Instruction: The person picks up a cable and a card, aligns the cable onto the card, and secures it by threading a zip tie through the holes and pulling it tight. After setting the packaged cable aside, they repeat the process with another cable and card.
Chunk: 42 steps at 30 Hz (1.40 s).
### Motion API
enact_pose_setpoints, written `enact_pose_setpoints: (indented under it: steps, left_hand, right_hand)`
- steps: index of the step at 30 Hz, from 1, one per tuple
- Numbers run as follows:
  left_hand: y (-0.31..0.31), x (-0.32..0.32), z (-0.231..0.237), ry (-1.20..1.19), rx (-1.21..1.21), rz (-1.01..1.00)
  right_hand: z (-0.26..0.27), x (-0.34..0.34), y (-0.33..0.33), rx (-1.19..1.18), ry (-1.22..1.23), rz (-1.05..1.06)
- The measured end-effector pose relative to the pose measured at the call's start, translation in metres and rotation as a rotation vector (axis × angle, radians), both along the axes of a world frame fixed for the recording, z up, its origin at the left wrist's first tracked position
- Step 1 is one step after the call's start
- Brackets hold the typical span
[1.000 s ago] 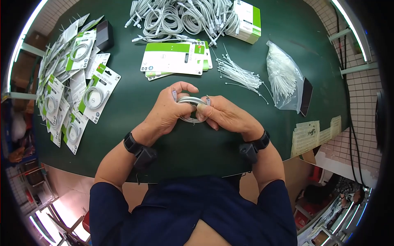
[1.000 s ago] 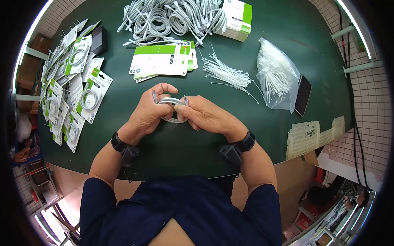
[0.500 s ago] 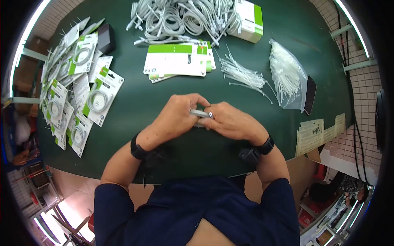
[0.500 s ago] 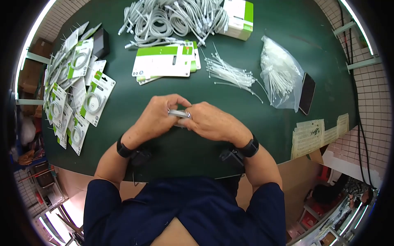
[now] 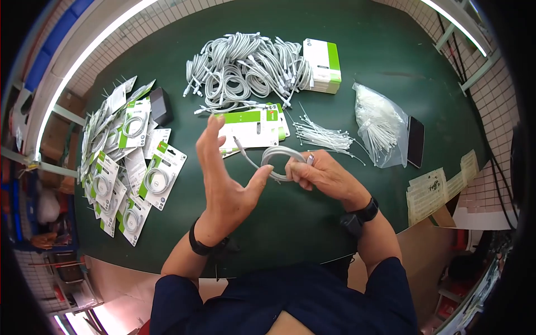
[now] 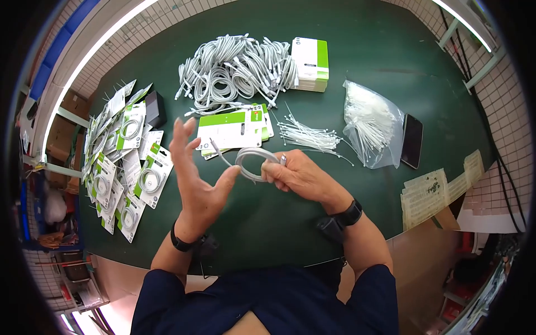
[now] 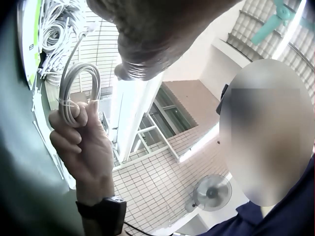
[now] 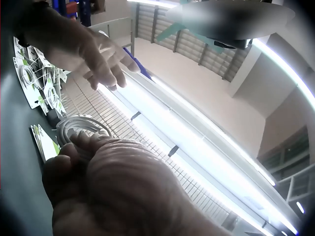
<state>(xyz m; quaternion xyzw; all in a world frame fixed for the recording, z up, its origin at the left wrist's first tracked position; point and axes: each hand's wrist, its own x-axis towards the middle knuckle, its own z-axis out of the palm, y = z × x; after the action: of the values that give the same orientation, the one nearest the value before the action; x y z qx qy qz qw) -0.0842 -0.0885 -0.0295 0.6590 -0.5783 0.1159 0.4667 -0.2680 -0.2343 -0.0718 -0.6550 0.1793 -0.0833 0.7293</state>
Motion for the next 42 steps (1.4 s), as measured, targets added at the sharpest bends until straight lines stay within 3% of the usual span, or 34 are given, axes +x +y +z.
enact_pose_setpoints:
  steps: [4,6,14,17,21,26,29,34,38,41,42]
  left_hand:
    - [0.017,-0.022,-0.009,-0.034,0.006,-0.254]
    - [0.008,-0.05,-0.019,0.087,0.138,-0.409]
    - [-0.022,-0.054,-0.041,-0.021,0.234,-0.326]
    - [-0.022,-0.049,-0.044,-0.077,0.175,-0.319]
    - [-0.021,-0.041,-0.054,-0.119,0.129,-0.319]
    - [-0.019,-0.04,-0.049,-0.027,0.047,-0.359]
    - [-0.019,-0.031,-0.05,0.004,-0.044,-0.42]
    - [-0.011,-0.02,-0.044,0.037,-0.056,-0.512]
    - [-0.006,-0.011,-0.036,-0.019,-0.04,-0.546]
    - [-0.002,0.0,-0.031,-0.075,-0.02,-0.559]
    - [-0.001,0.005,-0.029,-0.106,-0.007,-0.57]
  right_hand:
    - [0.0,-0.004,-0.005,0.18,-0.071,-0.102]
    - [0.0,-0.004,-0.002,0.245,-0.086,-0.117]
    - [-0.008,0.003,0.005,0.345,-0.099,-0.213]
    - [-0.006,0.008,0.009,0.055,-0.097,-0.394]
    - [0.0,0.008,0.012,0.077,-0.114,-0.421]
    - [0.001,0.005,0.006,0.166,-0.097,-0.329]
    - [0.004,0.003,0.005,0.422,-0.175,-0.262]
    - [0.014,0.002,0.01,0.364,-0.103,-0.237]
    - [0.027,-0.003,0.01,0.11,-0.068,-0.145]
    - [0.039,-0.008,0.01,-0.72,-0.222,-0.163]
    - [0.042,-0.006,0.011,-0.731,-0.241,-0.149]
